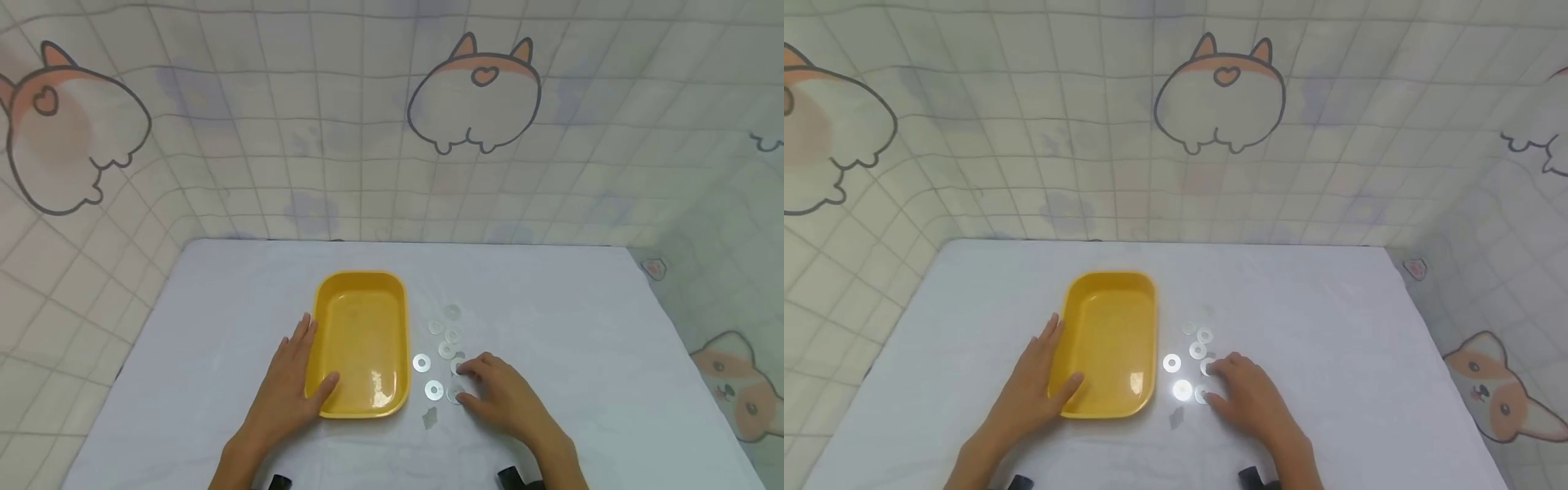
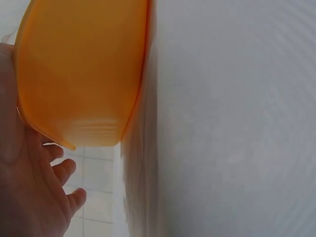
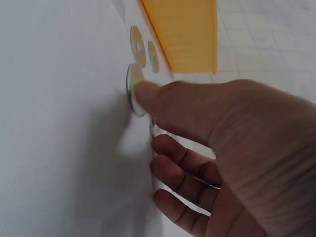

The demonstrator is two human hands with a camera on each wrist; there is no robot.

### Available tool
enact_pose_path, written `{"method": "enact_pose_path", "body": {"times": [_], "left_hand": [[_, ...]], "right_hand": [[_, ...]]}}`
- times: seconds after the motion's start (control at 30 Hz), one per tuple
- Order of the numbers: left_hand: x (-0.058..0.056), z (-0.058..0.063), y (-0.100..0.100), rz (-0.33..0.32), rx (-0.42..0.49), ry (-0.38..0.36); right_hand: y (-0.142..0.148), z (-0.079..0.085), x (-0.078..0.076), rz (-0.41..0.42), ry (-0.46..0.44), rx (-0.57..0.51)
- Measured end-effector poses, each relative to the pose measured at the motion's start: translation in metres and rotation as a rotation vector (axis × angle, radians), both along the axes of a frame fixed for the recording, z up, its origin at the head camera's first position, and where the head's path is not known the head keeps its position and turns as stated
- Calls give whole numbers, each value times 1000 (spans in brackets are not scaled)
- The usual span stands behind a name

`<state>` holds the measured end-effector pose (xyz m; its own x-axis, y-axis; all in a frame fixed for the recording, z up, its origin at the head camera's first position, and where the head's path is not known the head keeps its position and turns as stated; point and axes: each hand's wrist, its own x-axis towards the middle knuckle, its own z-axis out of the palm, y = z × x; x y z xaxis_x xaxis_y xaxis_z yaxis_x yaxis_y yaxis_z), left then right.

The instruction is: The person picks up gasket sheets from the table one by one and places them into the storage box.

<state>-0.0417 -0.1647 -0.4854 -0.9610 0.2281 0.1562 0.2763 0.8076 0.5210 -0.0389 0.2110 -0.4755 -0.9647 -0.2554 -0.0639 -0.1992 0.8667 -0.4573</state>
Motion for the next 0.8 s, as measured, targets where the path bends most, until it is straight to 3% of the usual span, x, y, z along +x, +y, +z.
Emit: {"method": "enact_pose_path", "body": {"times": [0.17,0.4,0.53,0.8], "left_hand": [[0,0,3,-19,-25,27],[2,0,1,1,-46,27],[2,-3,2,1,-42,18],[2,-4,6,-7,-47,90]], "right_hand": [[-3,3,5,-6,-27,1],[-9,4,6,11,31,27],[-13,6,7,-21,19,42],[-15,4,13,-82,55,64]]}}
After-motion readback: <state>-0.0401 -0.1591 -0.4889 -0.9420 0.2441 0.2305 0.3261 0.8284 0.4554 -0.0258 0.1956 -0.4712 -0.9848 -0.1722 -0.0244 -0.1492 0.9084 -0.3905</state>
